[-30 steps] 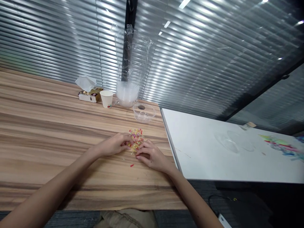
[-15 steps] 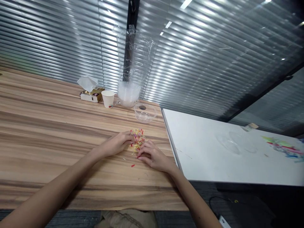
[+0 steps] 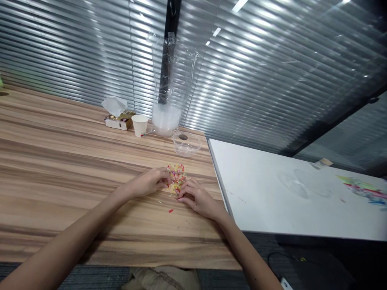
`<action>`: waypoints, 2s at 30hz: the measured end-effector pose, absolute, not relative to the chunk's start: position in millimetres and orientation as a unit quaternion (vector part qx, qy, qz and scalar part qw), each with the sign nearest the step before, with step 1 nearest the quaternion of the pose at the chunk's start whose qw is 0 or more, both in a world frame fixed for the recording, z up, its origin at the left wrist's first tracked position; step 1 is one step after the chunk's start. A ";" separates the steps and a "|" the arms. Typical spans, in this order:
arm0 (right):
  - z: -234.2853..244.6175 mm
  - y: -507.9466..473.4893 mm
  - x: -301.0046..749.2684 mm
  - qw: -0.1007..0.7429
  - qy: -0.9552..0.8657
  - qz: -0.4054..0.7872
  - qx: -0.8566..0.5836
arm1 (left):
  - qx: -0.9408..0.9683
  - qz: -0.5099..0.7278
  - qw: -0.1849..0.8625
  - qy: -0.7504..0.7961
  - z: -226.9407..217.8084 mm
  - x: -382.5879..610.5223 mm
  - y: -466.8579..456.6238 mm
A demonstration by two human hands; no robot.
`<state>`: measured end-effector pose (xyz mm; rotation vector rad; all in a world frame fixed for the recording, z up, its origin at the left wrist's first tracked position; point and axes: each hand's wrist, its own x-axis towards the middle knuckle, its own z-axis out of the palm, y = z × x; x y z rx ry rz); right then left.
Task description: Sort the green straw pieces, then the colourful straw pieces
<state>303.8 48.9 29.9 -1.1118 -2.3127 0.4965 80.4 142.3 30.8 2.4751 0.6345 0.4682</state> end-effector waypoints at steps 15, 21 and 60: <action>34.0 43.7 300.4 0.280 -0.887 0.204 -0.307 | 0.925 0.166 0.219 0.263 29.0 82.9 136.5; 29.8 45.4 299.7 0.318 -0.842 0.150 -0.410 | 0.918 0.183 0.222 0.272 32.7 86.7 132.9; 25.0 50.4 298.1 0.286 -0.813 0.127 -0.492 | 0.886 0.090 0.412 0.195 43.7 94.4 115.4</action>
